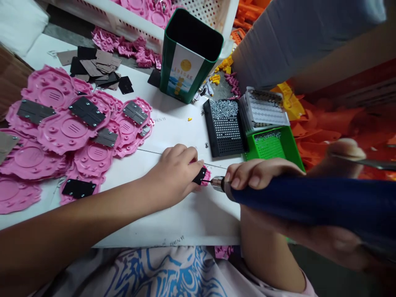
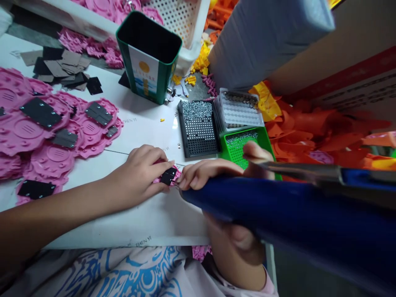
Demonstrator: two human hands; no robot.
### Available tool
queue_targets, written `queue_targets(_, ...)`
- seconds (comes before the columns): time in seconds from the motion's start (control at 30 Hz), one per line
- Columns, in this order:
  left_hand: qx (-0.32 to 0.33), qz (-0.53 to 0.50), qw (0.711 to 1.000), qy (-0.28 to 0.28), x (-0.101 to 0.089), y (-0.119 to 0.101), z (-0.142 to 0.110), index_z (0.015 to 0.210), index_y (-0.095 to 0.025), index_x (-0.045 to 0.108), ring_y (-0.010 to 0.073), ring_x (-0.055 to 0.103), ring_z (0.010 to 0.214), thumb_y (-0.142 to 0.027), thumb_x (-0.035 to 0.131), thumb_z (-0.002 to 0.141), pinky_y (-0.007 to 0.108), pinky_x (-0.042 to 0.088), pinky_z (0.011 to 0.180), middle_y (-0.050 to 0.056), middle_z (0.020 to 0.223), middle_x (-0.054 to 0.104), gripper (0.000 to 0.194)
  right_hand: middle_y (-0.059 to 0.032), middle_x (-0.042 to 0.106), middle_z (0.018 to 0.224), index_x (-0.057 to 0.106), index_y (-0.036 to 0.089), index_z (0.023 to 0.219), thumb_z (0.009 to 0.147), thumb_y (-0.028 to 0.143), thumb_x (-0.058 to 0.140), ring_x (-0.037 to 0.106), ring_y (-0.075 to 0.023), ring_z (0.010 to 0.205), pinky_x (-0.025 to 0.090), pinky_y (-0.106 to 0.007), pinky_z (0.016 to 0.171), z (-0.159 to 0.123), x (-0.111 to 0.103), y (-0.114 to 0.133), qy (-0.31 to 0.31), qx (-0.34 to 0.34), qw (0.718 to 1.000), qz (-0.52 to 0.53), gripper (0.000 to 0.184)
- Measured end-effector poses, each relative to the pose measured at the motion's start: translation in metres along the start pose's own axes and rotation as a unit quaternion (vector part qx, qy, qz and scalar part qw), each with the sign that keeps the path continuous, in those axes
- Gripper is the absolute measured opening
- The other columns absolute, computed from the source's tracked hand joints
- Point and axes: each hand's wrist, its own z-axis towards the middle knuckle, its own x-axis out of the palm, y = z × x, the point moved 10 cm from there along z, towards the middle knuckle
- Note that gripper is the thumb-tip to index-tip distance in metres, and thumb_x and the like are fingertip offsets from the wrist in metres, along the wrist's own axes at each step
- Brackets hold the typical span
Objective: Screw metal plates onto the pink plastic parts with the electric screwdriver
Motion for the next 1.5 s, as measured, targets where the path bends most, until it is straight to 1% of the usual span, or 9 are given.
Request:
queue_targets(0.17,0.047,0.003,0.999,-0.005,-0.002,-0.006,-0.006,0.122,-0.014,0.064,0.0335,0.052,0.111,-0.027,0.065,0.086,0.049,0.037,0.089,0.014,0.118,0.064,0.038,0.0018,0.064,0.068,0.067,0.035,0.116,0.074,0.056,0.063,0.059,-0.0182,0.052,0.055,-0.039,0.053,0.03,-0.021,0.029,-0.038,-0.102,0.994,-0.012,0.047)
queue_targets(0.23,0.075,-0.012,0.997,0.004,-0.002,-0.012,-0.009,0.128,-0.013,0.06,0.0345,0.05,0.119,-0.017,0.058,0.084,0.052,0.034,0.095,0.014,0.124,0.064,0.045,0.0028,0.062,0.062,0.071,0.035,0.103,0.078,0.048,0.058,0.057,-0.0169,0.049,0.053,-0.035,0.049,0.044,-0.044,0.038,-0.125,-0.148,0.981,-0.023,0.032)
queue_targets(0.3,0.103,-0.033,0.994,0.024,0.0,-0.017,-0.012,0.133,-0.014,0.056,0.035,0.045,0.129,-0.013,0.055,0.08,0.054,0.029,0.103,0.013,0.131,0.063,0.053,0.0043,0.058,0.056,0.067,0.03,0.088,0.076,0.045,0.057,0.055,-0.0136,0.043,0.049,-0.028,0.043,0.057,-0.062,0.037,-0.202,-0.165,0.965,-0.027,0.022)
queue_targets(0.37,0.114,-0.048,0.991,0.042,0.002,-0.019,-0.013,0.135,-0.014,0.053,0.0363,0.04,0.135,-0.018,0.056,0.08,0.057,0.024,0.109,0.013,0.137,0.059,0.055,0.0069,0.053,0.052,0.06,0.028,0.089,0.074,0.044,0.055,0.053,-0.0118,0.04,0.046,-0.025,0.038,0.066,-0.079,0.029,-0.281,-0.168,0.945,-0.009,0.022)
queue_targets(0.47,0.099,-0.039,0.994,0.022,-0.001,-0.013,-0.011,0.134,-0.013,0.054,0.0383,0.038,0.136,-0.035,0.06,0.085,0.057,0.027,0.11,0.016,0.14,0.055,0.054,0.0076,0.052,0.049,0.054,0.026,0.087,0.074,0.046,0.05,0.054,-0.0124,0.038,0.042,-0.023,0.035,0.076,-0.09,0.012,-0.325,-0.137,0.935,-0.03,0.024)
queue_targets(0.6,0.082,0.007,0.996,-0.035,-0.007,-0.009,-0.011,0.126,-0.011,0.059,0.0378,0.043,0.126,-0.048,0.073,0.078,0.054,0.033,0.105,0.018,0.13,0.058,0.063,0.0074,0.051,0.051,0.05,0.025,0.084,0.077,0.049,0.047,0.054,-0.0122,0.039,0.044,-0.024,0.038,0.078,-0.099,-0.002,-0.336,-0.114,0.934,-0.047,0.025)
queue_targets(0.83,0.082,0.04,0.994,-0.058,-0.003,-0.01,-0.012,0.122,-0.013,0.06,0.0347,0.046,0.117,-0.051,0.079,0.072,0.051,0.033,0.103,0.016,0.124,0.059,0.066,0.0062,0.051,0.054,0.052,0.024,0.074,0.076,0.049,0.05,0.054,-0.0125,0.041,0.043,-0.026,0.039,0.077,-0.097,-0.007,-0.332,-0.109,0.935,-0.056,0.025)
queue_targets(1.4,0.074,0.041,0.996,-0.03,0.0,-0.008,-0.01,0.121,-0.015,0.063,0.0359,0.045,0.119,-0.051,0.078,0.073,0.052,0.032,0.103,0.016,0.128,0.058,0.061,0.0055,0.053,0.053,0.054,0.024,0.073,0.074,0.045,0.05,0.054,-0.0124,0.04,0.043,-0.026,0.04,0.075,-0.093,-0.006,-0.321,-0.121,0.938,-0.05,0.021)
queue_targets(1.5,0.075,0.033,0.997,-0.016,-0.001,-0.009,-0.01,0.121,-0.015,0.064,0.0364,0.045,0.119,-0.052,0.077,0.074,0.053,0.033,0.102,0.016,0.128,0.058,0.062,0.0059,0.052,0.054,0.054,0.025,0.081,0.076,0.047,0.049,0.054,-0.0128,0.04,0.043,-0.025,0.04,0.075,-0.097,-0.004,-0.322,-0.129,0.937,-0.035,0.023)
